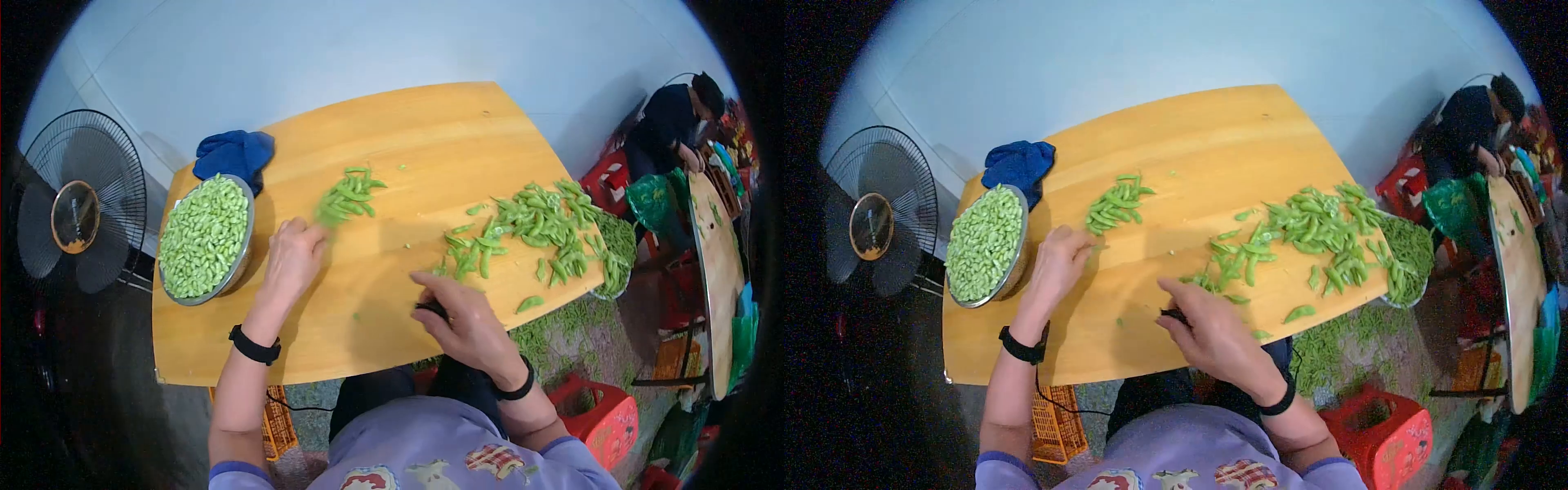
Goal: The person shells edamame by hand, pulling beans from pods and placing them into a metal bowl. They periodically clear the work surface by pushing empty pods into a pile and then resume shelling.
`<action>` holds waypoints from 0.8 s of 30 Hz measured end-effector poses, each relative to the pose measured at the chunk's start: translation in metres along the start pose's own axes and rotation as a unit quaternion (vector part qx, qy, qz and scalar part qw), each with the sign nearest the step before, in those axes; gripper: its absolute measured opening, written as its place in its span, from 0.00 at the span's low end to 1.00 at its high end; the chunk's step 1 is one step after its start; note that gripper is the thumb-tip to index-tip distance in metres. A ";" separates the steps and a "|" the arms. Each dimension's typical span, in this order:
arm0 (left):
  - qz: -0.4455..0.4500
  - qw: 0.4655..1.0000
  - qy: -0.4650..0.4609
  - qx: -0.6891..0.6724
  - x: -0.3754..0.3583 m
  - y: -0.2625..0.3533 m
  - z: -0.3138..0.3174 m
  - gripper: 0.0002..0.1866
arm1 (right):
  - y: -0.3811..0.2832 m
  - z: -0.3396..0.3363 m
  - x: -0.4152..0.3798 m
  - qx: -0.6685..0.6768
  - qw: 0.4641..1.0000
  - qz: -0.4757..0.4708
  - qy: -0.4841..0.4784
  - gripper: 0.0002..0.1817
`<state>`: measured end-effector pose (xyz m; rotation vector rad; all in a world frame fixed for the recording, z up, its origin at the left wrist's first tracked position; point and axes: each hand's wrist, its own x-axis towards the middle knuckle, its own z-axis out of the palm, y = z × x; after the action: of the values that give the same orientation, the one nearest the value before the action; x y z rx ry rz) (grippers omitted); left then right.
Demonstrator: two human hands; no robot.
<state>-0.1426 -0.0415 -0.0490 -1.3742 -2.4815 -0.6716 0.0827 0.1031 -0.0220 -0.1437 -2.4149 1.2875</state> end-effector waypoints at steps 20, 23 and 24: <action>0.012 0.985 -0.123 -0.119 -0.044 0.040 0.004 0.10 | 0.018 0.002 -0.029 0.096 0.991 0.088 0.025 0.07; -0.002 0.983 -0.157 -0.092 -0.046 0.040 0.009 0.09 | 0.020 0.004 -0.033 0.093 0.989 0.115 0.012 0.08; 0.013 0.982 -0.169 -0.084 -0.046 0.040 0.010 0.08 | 0.022 0.005 -0.035 0.093 0.989 0.118 0.012 0.08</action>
<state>-0.0843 -0.0524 -0.0649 -1.7061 -2.7084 -0.7074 0.1105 0.1026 -0.0524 -0.3999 -2.2949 1.5978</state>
